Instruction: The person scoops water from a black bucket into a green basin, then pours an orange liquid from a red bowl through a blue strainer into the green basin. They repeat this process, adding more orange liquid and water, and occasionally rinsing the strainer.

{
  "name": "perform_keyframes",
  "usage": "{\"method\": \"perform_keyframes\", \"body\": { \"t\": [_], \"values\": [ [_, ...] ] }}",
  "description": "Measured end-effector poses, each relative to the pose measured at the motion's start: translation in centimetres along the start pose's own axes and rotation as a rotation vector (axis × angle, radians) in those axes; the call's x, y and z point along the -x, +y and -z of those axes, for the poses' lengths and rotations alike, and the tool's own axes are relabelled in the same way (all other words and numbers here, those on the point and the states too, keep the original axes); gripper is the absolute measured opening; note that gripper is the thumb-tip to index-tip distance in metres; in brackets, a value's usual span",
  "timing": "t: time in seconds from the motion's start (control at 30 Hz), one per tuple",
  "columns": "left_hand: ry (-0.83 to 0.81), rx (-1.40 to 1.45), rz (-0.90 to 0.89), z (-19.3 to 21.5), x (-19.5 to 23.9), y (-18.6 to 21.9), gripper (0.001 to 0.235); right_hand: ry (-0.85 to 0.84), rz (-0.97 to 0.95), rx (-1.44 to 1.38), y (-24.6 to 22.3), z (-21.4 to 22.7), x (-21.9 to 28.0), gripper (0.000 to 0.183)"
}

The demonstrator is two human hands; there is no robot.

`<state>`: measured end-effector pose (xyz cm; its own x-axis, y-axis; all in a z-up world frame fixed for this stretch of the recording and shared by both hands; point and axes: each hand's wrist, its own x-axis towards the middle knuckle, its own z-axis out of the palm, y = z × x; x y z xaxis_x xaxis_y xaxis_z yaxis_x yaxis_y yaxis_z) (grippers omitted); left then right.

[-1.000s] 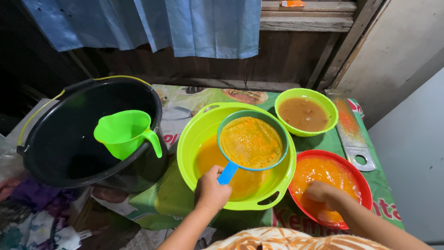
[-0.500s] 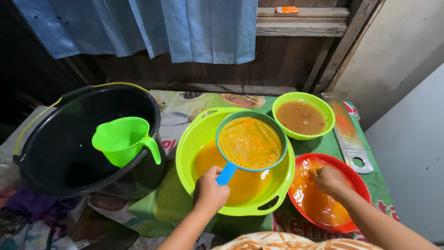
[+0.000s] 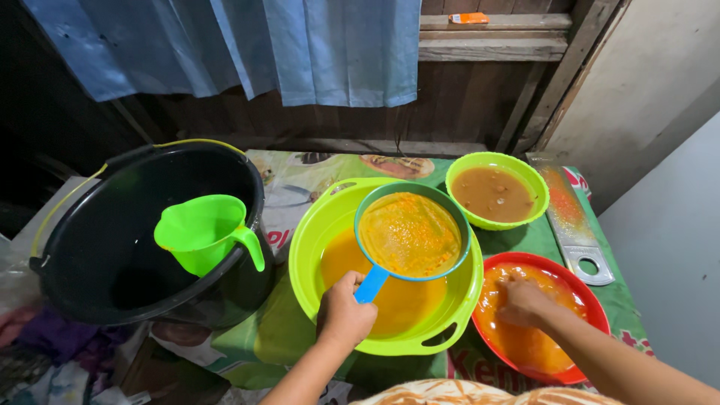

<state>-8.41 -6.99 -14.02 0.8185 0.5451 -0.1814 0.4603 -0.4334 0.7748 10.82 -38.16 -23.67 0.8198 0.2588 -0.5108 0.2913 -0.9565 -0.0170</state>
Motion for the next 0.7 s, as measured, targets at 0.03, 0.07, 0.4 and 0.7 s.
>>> {"method": "perform_keyframes", "body": {
  "t": [0.03,0.07,0.4,0.7],
  "values": [
    [0.007,0.005,-0.012,0.0,0.0,0.0,0.03,-0.024,-0.013,0.041,-0.1,0.3,0.2,0.082],
    [0.014,0.009,-0.024,0.0,0.0,0.0,0.03,-0.062,-0.055,0.053,-0.1,0.4,0.3,0.081],
    [0.048,0.045,-0.048,-0.9,-0.4,-1.0,0.031,-0.226,0.012,0.181,4.8,-4.1,-3.0,0.041],
    [0.061,0.065,-0.044,-1.1,-0.3,-0.9,0.03,-0.42,0.245,0.25,7.2,-9.6,-7.5,0.036]
  ]
}}
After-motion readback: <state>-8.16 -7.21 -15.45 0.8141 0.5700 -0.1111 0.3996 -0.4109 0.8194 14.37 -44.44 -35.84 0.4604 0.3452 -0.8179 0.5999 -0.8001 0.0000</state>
